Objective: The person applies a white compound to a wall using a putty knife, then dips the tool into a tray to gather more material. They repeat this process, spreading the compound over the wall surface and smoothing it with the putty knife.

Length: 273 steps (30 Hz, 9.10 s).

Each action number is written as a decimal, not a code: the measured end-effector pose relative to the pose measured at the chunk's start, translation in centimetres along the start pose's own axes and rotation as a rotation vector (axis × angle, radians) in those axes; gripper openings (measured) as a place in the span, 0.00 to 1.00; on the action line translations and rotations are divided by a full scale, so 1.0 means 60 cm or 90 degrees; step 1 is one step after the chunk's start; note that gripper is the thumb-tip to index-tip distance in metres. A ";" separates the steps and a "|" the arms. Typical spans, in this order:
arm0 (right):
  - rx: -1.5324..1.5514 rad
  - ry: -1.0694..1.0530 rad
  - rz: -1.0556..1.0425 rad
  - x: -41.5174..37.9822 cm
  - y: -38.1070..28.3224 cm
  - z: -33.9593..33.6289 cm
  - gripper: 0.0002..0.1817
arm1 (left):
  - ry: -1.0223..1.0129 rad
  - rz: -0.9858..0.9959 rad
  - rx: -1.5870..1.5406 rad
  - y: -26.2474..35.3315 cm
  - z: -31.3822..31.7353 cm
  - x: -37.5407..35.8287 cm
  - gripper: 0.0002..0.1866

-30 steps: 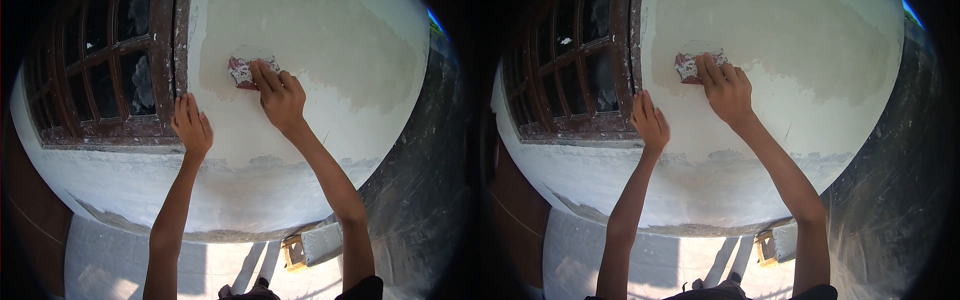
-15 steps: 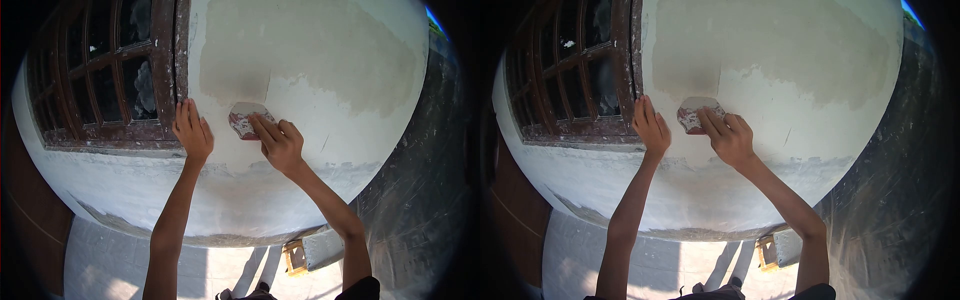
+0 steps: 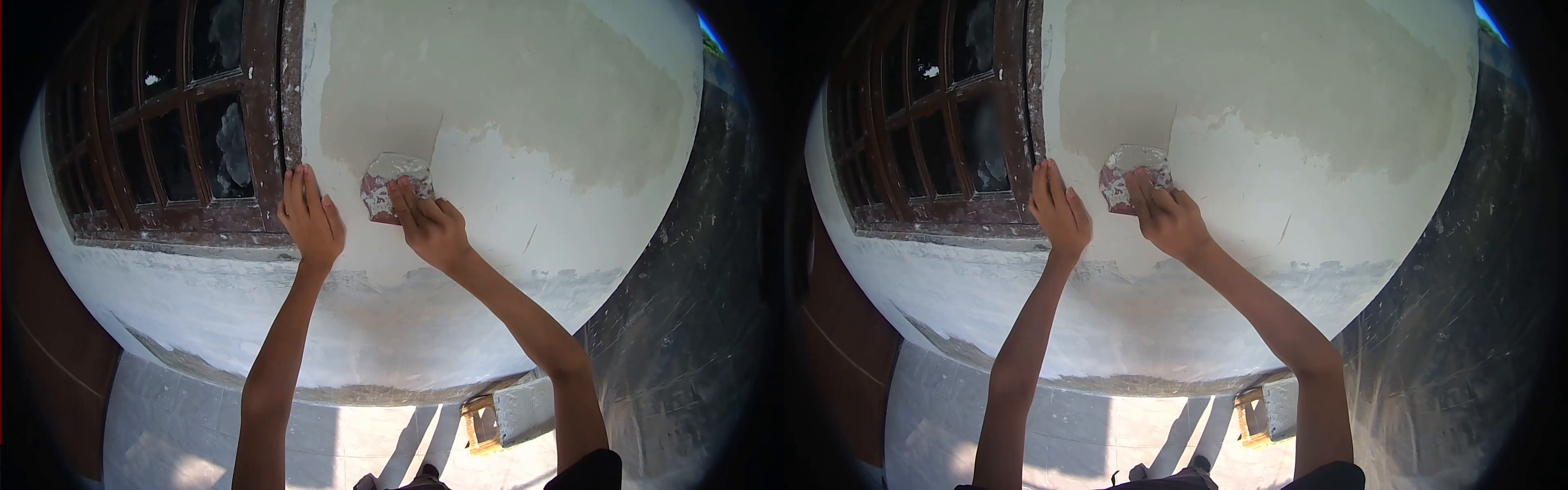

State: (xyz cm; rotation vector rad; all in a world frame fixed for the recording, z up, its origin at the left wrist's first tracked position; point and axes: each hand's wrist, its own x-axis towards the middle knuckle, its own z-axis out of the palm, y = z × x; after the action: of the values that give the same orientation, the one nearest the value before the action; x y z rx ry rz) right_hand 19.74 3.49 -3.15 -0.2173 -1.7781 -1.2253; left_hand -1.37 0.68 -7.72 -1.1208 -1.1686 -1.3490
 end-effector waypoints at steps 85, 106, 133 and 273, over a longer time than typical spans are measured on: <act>0.290 0.216 0.643 0.134 0.130 -0.080 0.12 | -0.025 -0.004 0.005 -0.002 -0.006 -0.006 0.26; 0.434 0.134 0.512 0.175 0.057 -0.038 0.13 | -0.018 0.004 0.020 -0.001 -0.007 -0.005 0.26; 0.107 0.237 0.728 0.093 0.138 -0.063 0.14 | -0.004 -0.009 -0.002 0.002 -0.004 -0.004 0.26; 0.235 -0.737 1.017 -1.345 -0.100 -0.761 0.14 | -1.122 -0.448 -0.262 0.970 -0.363 -1.079 0.68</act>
State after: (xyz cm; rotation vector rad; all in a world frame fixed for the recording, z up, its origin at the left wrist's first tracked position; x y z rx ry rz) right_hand 87.30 -8.99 -65.72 -1.9197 -1.7302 0.5461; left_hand 61.16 -16.90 -69.63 -2.5038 -2.7598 -0.8060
